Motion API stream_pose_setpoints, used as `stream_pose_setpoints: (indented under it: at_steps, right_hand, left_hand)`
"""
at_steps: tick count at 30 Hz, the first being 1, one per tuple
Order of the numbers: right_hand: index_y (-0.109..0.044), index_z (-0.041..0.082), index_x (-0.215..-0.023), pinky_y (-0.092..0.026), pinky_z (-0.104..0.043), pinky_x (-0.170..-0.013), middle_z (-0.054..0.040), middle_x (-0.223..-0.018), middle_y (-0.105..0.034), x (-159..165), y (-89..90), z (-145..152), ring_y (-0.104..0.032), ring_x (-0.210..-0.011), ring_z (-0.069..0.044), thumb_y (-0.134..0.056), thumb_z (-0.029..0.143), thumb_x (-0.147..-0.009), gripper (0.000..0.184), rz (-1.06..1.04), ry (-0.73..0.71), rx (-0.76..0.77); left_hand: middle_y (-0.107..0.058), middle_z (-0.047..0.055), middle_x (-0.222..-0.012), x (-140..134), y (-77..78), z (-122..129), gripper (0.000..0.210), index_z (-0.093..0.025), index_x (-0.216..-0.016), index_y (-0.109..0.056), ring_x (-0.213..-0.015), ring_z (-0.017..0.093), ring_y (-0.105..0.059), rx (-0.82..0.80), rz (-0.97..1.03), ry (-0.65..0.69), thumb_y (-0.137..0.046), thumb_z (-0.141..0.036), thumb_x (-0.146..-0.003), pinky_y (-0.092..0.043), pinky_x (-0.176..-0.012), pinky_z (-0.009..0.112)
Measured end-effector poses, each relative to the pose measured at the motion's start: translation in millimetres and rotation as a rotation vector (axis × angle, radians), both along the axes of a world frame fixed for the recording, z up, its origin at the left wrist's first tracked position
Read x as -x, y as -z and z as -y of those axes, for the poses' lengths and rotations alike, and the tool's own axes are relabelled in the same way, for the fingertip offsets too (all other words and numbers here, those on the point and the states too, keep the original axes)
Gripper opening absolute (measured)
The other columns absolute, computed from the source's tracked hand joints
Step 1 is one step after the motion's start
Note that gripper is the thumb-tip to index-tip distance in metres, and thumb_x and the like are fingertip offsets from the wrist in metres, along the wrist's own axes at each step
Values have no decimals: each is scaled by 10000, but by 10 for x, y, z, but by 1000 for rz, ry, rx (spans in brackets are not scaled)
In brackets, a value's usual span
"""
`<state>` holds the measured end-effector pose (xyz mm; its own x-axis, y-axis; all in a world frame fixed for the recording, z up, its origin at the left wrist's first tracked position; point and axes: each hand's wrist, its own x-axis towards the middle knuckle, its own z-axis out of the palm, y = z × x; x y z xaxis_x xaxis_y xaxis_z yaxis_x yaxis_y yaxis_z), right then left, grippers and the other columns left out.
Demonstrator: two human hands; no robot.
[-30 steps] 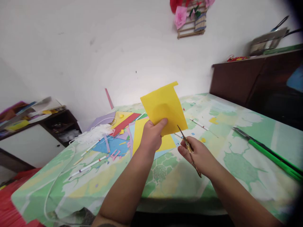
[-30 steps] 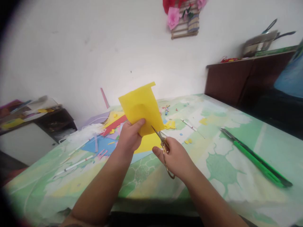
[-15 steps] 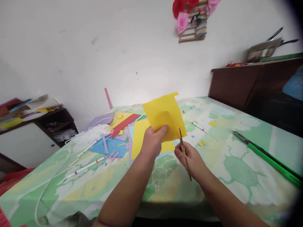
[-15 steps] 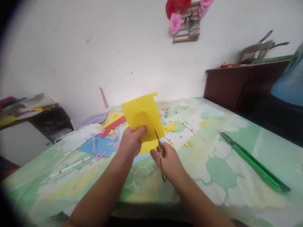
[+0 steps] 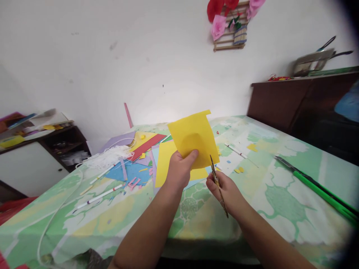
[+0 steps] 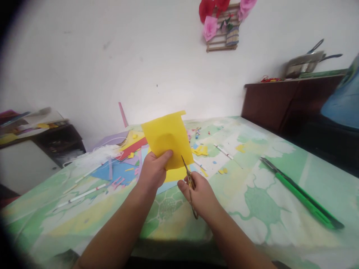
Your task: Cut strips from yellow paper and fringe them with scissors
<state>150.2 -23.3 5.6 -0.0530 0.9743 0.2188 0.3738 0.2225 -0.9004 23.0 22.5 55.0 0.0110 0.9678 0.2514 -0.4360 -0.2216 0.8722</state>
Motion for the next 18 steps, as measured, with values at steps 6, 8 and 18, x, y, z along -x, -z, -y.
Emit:
stream_pose_setpoints:
  at_steps: [6, 8, 18]
  right_hand:
    - [-462, 201, -701, -356, -258, -510, 19, -586, -465, 4, 24, 10, -442, -539, -128, -448, 581, -739, 382, 12, 51, 4]
    - [-467, 200, -698, -355, -255, -506, 21, -579, -464, 1, 27, 19, -440, -533, -127, -461, 575, -734, 377, 22, 55, -1]
    - [-460, 206, -690, -359, -257, -516, 23, -577, -457, -4, 27, 46, -447, -540, -134, -453, 590, -729, 386, 32, 62, -9]
  left_hand:
    - [-688, 68, -871, -2, 35, 22, 252, -155, -847, -654, -776, 208, -633, -11, 7, 50, -686, -284, -632, -478, -730, 352]
    - [-689, 68, -862, -4, 33, 28, 246, -153, -837, -657, -777, 207, -633, -10, 7, 49, -689, -283, -631, -480, -736, 352]
    - [-689, 76, -868, 25, 49, 34, 284, -153, -844, -662, -810, 228, -636, -22, -87, -61, -690, -327, -622, -485, -755, 365]
